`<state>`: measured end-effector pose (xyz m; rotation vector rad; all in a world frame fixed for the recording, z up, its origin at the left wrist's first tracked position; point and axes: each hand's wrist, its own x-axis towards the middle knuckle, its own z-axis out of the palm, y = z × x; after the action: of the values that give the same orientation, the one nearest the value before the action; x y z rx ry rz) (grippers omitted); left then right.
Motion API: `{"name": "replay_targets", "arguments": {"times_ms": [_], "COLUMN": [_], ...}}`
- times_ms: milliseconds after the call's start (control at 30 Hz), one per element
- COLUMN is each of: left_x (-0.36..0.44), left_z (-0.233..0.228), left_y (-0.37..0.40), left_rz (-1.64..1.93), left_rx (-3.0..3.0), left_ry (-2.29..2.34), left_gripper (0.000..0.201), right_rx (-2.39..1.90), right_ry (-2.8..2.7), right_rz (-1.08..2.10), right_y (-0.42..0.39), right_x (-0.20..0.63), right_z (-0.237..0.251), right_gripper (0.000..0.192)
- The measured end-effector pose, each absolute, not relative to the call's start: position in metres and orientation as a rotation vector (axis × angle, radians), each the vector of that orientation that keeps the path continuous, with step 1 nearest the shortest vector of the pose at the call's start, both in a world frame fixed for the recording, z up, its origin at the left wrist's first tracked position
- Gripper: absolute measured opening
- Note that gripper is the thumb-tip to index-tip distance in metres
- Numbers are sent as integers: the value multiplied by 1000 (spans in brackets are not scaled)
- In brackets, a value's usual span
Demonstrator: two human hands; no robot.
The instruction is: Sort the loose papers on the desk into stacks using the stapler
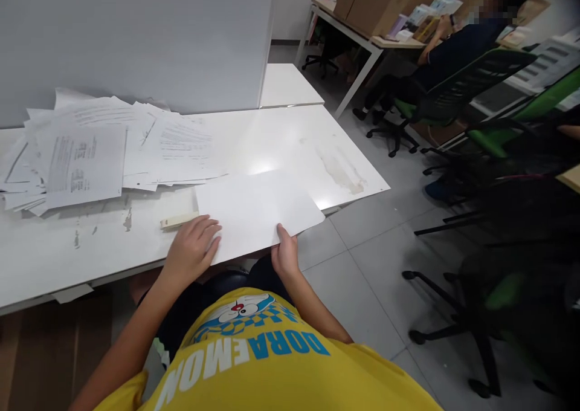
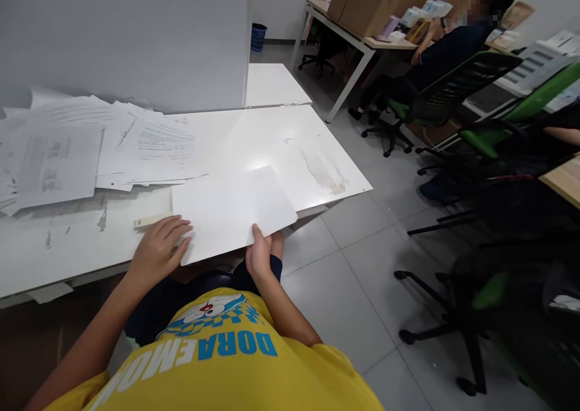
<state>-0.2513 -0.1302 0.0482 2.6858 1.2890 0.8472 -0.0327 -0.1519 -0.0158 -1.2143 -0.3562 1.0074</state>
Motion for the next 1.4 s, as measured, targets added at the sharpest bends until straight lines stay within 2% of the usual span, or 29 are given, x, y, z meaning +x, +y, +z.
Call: {"name": "replay_targets", "arguments": {"times_ms": [100, 267, 500, 700, 1233, 1400], "left_x": [-274, -286, -285, -286, -285, -289], "left_z": [30, 13, 2, -4, -5, -7], "left_y": [-131, -131, -132, -132, -131, -128], "left_rz": [822, 679, 699, 706, 721, 714], "left_rx": [2659, 2595, 2573, 2654, 2618, 2626], "left_ry": [1549, 1625, 1639, 1648, 1631, 1572], "left_gripper": [34, 47, 52, 55, 62, 74], "right_rx": [-1225, -1287, -1341, -1220, -1205, -1223], "right_ry": [-342, -348, -353, -239, -238, -258], "right_rz": [1023, 967, 956, 969, 1018, 995], "right_y": [-160, -166, -175, -176, -177, -179], "right_x": [-31, -32, -21, -26, -42, -42], "right_z": [-22, -22, -25, -25, -34, -36], "right_gripper": [62, 64, 64, 73, 67, 70]}}
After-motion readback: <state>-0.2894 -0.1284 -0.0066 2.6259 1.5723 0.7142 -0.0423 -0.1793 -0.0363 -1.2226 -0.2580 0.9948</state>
